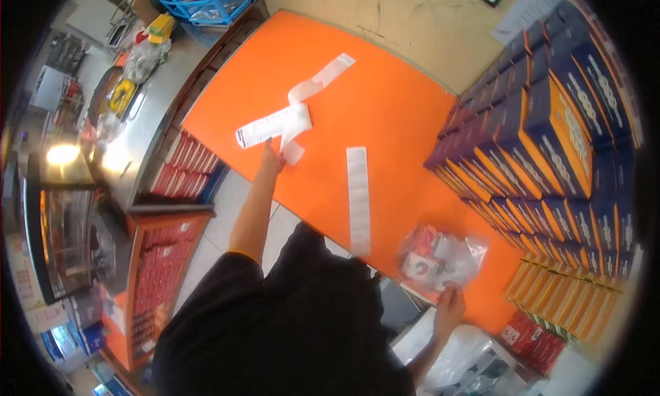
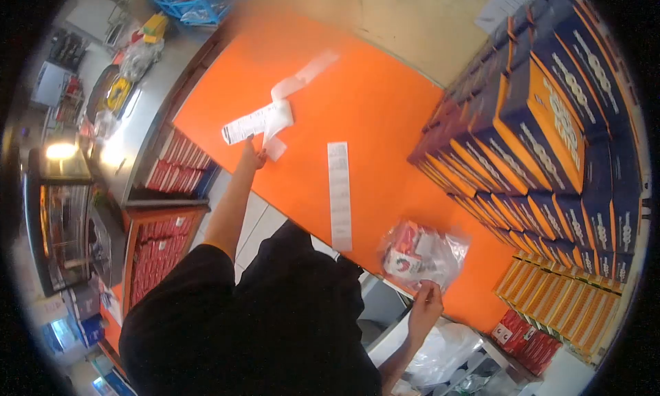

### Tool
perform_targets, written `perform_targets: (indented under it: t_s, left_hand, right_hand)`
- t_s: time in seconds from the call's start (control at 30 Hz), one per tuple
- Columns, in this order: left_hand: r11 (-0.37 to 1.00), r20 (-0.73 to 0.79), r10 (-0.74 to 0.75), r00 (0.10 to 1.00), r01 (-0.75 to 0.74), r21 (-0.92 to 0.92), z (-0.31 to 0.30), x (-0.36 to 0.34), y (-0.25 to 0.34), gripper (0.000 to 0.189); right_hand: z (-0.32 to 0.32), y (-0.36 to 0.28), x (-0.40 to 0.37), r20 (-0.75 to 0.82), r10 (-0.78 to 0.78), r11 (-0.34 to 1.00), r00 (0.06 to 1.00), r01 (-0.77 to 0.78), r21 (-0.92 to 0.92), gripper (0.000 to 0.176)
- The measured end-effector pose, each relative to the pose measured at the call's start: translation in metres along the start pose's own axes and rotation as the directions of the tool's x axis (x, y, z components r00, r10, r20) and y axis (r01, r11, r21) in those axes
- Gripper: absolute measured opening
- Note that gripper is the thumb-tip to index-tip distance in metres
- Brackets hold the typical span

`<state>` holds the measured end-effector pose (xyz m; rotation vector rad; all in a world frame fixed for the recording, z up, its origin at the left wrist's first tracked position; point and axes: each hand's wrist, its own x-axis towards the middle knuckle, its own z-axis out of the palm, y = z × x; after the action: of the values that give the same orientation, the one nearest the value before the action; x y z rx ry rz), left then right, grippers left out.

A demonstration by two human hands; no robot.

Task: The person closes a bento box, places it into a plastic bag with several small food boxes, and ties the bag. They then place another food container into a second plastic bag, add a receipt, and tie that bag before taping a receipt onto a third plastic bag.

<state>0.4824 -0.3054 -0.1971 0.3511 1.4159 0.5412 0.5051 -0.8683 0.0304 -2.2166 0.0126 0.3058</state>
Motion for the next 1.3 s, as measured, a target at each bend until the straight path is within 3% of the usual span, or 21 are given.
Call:
perform_targets:
  t_s: [0.1, 0.17, 0.2, 0.27, 0.3, 0.33, 0.37, 0.4, 0.43, 0.53, 0.6, 0.67, 0.83, 0.97, 1.03, 1.1, 1.13, 1.17, 1.2, 1.23, 1.3]
  left_hand:
    - [0.961, 0.139, -0.272, 0.952, 0.260, 0.095, 0.014, 0.048, 0.042, 0.036]
    - [0.999, 0.202, 0.045, 0.978, -0.047, 0.006, 0.028, 0.102, 0.045, 0.043]
    - [0.999, 0.212, 0.033, 0.977, -0.037, 0.015, 0.033, 0.101, 0.058, 0.043]
    - [0.974, 0.316, 0.004, 0.949, -0.076, 0.215, 0.053, 0.085, 0.089, 0.051]
    - [0.821, 0.380, 0.189, 0.905, -0.358, 0.445, 0.051, 0.132, 0.088, 0.058]
    - [0.818, 0.400, 0.177, 0.899, -0.360, 0.448, 0.065, 0.101, 0.089, 0.058]
    - [0.422, 0.302, 0.505, 0.808, -0.537, 0.730, 0.072, 0.064, 0.084, 0.063]
    - [-0.058, 0.325, 0.767, 0.553, -0.446, 0.893, 0.075, 0.037, 0.083, 0.069]
    - [-0.135, 0.534, 0.694, 0.483, -0.642, 0.755, 0.068, 0.056, 0.081, 0.078]
    - [-0.439, 0.762, 0.554, 0.336, -0.660, 0.610, 0.056, 0.081, 0.082, 0.081]
    - [-0.427, 0.798, 0.484, 0.358, -0.699, 0.573, 0.053, 0.072, 0.099, 0.071]
    - [-0.448, 0.901, 0.396, 0.178, -0.819, 0.358, 0.036, 0.092, 0.115, 0.061]
    - [-0.580, 0.902, 0.426, 0.068, -0.745, 0.329, 0.020, 0.138, 0.147, 0.045]
    - [-0.288, 0.872, 0.475, 0.119, -0.915, 0.282, 0.082, 0.075, 0.123, 0.047]
    - [0.127, 0.826, 0.470, 0.312, -0.949, 0.287, 0.139, 0.045, 0.076, 0.063]
    - [0.205, 0.875, 0.092, 0.475, -0.869, 0.450, 0.190, 0.040, 0.034, 0.080]
    - [0.218, 0.883, 0.080, 0.462, -0.872, 0.437, 0.201, 0.030, 0.023, 0.080]
    - [0.581, 0.804, -0.275, 0.528, -0.574, 0.576, 0.212, 0.017, 0.013, 0.082]
    - [0.707, 0.690, -0.612, 0.387, -0.123, 0.696, 0.221, 0.003, 0.003, 0.084]
    - [0.696, 0.689, -0.629, 0.360, -0.132, 0.705, 0.224, 0.005, -0.018, 0.084]
    - [0.474, 0.669, -0.727, 0.156, -0.591, 0.652, 0.206, 0.018, -0.068, 0.072]
  right_hand:
    - [0.061, -0.034, -0.003, -0.090, -0.086, 0.992, 0.992, 0.093, 0.079, 0.017]
    - [0.111, -0.071, 0.004, -0.127, -0.037, 0.982, 0.991, 0.059, 0.178, 0.016]
    - [0.132, -0.082, 0.013, -0.053, -0.104, 0.981, 0.993, 0.111, 0.157, 0.017]
    - [0.185, -0.114, 0.032, 0.069, -0.199, 0.951, 0.978, 0.175, 0.256, 0.019]
    - [0.224, -0.117, 0.048, 0.102, -0.264, 0.950, 0.959, 0.240, 0.200, 0.024]
    - [0.259, -0.132, 0.063, 0.177, -0.447, 0.895, 0.877, 0.437, 0.093, 0.034]
    - [0.291, -0.152, 0.075, 0.317, -0.444, 0.882, 0.838, 0.471, -0.012, 0.045]
    - [0.330, -0.164, 0.090, 0.321, -0.582, 0.795, 0.747, 0.605, 0.033, 0.053]
    - [0.369, -0.176, 0.102, 0.289, -0.623, 0.755, 0.727, 0.656, -0.021, 0.056]
    - [0.441, -0.193, 0.136, 0.322, -0.664, 0.704, 0.675, 0.710, -0.036, 0.056]
    - [0.475, -0.169, 0.160, 0.399, -0.644, 0.713, 0.653, 0.701, 0.003, 0.053]
    - [0.498, -0.114, 0.181, 0.517, -0.723, 0.539, 0.458, 0.842, 0.008, 0.041]
    - [0.402, -0.104, 0.177, 0.511, -0.744, 0.505, 0.429, 0.863, 0.010, 0.020]
    - [0.353, -0.138, 0.168, 0.606, -0.702, 0.478, 0.374, 0.878, 0.012, 0.017]
    - [0.353, -0.143, 0.158, 0.674, -0.671, 0.516, 0.309, 0.847, 0.127, 0.011]
    - [0.355, -0.143, 0.132, 0.668, -0.662, 0.565, 0.339, 0.812, 0.148, 0.010]
    - [0.353, -0.142, 0.122, 0.661, -0.661, 0.600, 0.355, 0.779, 0.183, 0.009]
    - [0.350, -0.137, 0.111, 0.661, -0.651, 0.607, 0.373, 0.779, 0.158, 0.009]
    - [0.346, -0.131, 0.100, 0.665, -0.643, 0.598, 0.379, 0.792, 0.127, 0.010]
    - [0.341, -0.125, 0.095, 0.663, -0.639, 0.587, 0.389, 0.804, 0.094, 0.011]
    - [0.333, -0.107, 0.085, 0.645, -0.624, 0.606, 0.441, 0.794, 0.043, 0.012]
